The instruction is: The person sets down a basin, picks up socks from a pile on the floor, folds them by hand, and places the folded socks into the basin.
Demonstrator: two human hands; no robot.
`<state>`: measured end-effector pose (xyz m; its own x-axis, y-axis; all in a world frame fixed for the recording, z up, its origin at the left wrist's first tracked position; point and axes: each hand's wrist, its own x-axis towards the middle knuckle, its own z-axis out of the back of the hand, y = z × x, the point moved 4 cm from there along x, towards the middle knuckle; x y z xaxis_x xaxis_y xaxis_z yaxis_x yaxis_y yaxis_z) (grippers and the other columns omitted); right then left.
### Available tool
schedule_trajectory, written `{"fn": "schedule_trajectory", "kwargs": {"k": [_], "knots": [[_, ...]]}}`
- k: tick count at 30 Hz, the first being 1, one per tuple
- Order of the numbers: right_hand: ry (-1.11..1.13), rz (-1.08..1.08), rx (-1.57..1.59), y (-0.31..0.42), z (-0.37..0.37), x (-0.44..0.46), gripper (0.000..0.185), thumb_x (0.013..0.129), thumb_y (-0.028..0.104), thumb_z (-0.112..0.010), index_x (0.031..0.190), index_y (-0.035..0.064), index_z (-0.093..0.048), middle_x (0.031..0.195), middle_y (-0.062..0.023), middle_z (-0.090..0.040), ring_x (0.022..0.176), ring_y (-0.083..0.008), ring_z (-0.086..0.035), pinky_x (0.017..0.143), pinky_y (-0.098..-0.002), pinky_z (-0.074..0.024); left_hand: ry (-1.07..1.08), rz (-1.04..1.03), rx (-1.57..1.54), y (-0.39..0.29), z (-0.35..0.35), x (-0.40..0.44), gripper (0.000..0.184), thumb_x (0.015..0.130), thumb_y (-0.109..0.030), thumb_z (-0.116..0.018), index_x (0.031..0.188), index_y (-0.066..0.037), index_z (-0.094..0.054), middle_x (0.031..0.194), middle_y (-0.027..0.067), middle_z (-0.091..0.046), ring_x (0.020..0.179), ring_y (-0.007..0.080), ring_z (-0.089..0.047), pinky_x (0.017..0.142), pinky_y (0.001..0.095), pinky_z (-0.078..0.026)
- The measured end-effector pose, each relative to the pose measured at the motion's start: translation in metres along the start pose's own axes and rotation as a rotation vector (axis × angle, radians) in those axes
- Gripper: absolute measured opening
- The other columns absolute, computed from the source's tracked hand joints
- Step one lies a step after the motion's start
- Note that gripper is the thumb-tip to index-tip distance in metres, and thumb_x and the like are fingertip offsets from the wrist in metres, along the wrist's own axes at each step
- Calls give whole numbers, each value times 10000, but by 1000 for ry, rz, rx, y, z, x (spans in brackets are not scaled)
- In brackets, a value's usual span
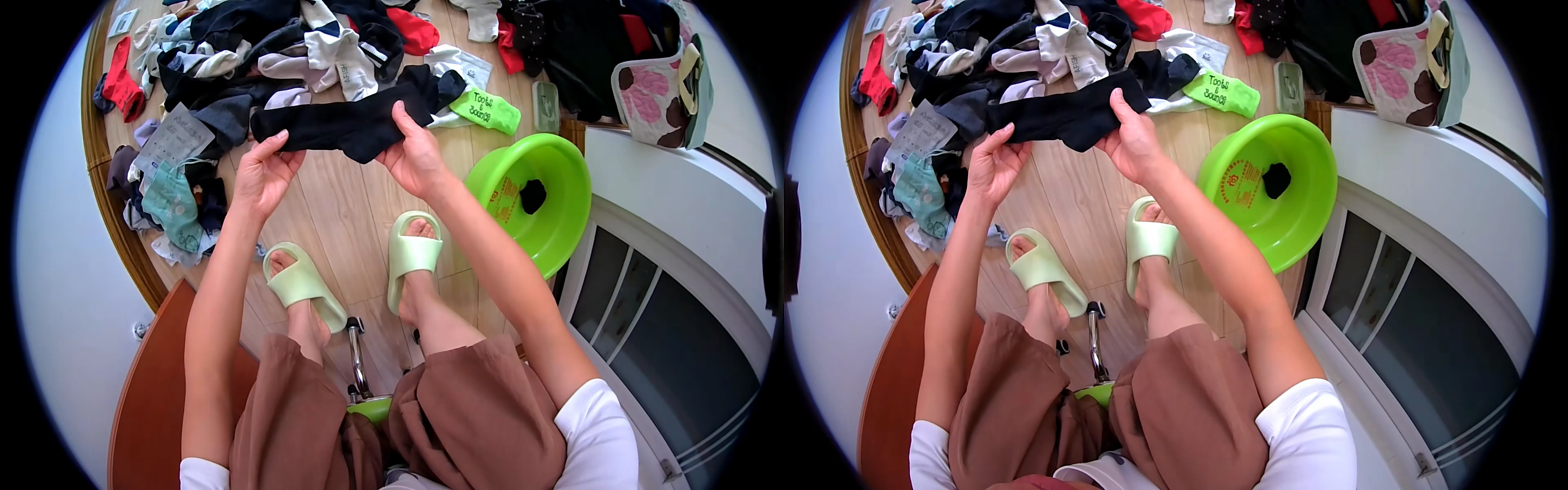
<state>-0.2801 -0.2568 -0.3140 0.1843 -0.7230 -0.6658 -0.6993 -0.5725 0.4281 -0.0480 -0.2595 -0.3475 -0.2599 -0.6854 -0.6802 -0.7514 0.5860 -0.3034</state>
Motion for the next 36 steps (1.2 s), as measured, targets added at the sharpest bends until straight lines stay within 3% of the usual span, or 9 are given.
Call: {"fn": "schedule_trajectory", "kwargs": {"k": [5, 8, 11, 12, 16, 21, 26, 33, 36], "knots": [[-26, 42, -32, 2, 0, -1, 329, 1026, 333, -542, 1227, 72, -559, 1180, -82, -662, 1039, -227, -672, 885, -431, -572, -18, 3, -66, 2, 0, -4, 195, 918, -62, -665, 1099, -48, -595, 1128, 92, -641, 1056, 212, -626, 966, 384, -525], [-93, 176, -142, 9, -16, -14, 302, 1007, 298, -589, 1191, 59, -599, 1149, -77, -669, 1016, -180, -669, 874, -377, -564, -100, 50, 46, 8, 1, -3, 367, 935, -145, -671, 1250, -17, -533, 1272, 125, -577, 1189, 231, -565, 1024, 413, -483], [-124, 344, -607, 8, -25, -21, 265, 997, 266, -609, 1147, 52, -648, 1125, -78, -674, 1007, -127, -652, 850, -324, -547, 7, 35, 294, 13, -38, -33, 595, 948, -207, -646, 1432, 17, -382, 1408, 144, -487, 1299, 246, -492, 1106, 434, -409], [-53, 333, -733, 7, -42, -30, 277, 985, 245, -625, 1134, 15, -667, 1133, -89, -677, 1045, -110, -627, 863, -289, -521, 194, 29, 263, 15, -51, -41, 660, 964, -245, -615, 1494, 9, -313, 1435, 117, -474, 1332, 237, -464, 1121, 422, -376], [204, 1046, -1344, -20, -87, -63, 432, 849, 97, -703, 1265, 19, -617, 1087, -117, -698, 1041, -283, -664, 917, -367, -508, 207, -84, 338, 13, -79, -67, 533, 996, -218, -555, 1464, -17, -398, 1338, 88, -565, 1240, 172, -544, 1060, 354, -421], [389, 993, -1226, -40, -94, -91, 247, 799, 29, -697, 1046, 10, -702, 1048, -133, -706, 1025, -303, -662, 894, -380, -521, 159, -20, 190, 5, -64, -65, 385, 1044, -184, -461, 1382, -5, -505, 1251, 137, -622, 1075, 217, -642, 957, 346, -518], [159, 859, -1114, -27, -74, -93, 98, 799, 56, -707, 896, 45, -695, 875, -96, -683, 658, -198, -654, 582, -288, -520, 129, -60, 126, 8, -59, -84, 400, 1060, -216, -438, 1385, 9, -496, 1331, 154, -589, 1188, 241, -609, 1043, 378, -483], [17, 1018, -1130, -36, -56, -83, 212, 771, 67, -735, 975, 36, -687, 846, -84, -654, 668, -185, -624, 585, -280, -503, 66, -81, 158, 28, -32, -104, 425, 1058, -234, -455, 1395, 24, -483, 1317, 146, -603, 1210, 227, -599, 1066, 353, -467], [65, 889, -984, -59, -45, -71, 125, 790, 47, -727, 905, 9, -700, 828, -94, -662, 670, -171, -638, 608, -280, -515, 25, -109, 101, 36, -14, -108, 378, 1041, -230, -500, 1308, 32, -556, 1245, 129, -648, 1144, 220, -636, 1024, 357, -494]]}}
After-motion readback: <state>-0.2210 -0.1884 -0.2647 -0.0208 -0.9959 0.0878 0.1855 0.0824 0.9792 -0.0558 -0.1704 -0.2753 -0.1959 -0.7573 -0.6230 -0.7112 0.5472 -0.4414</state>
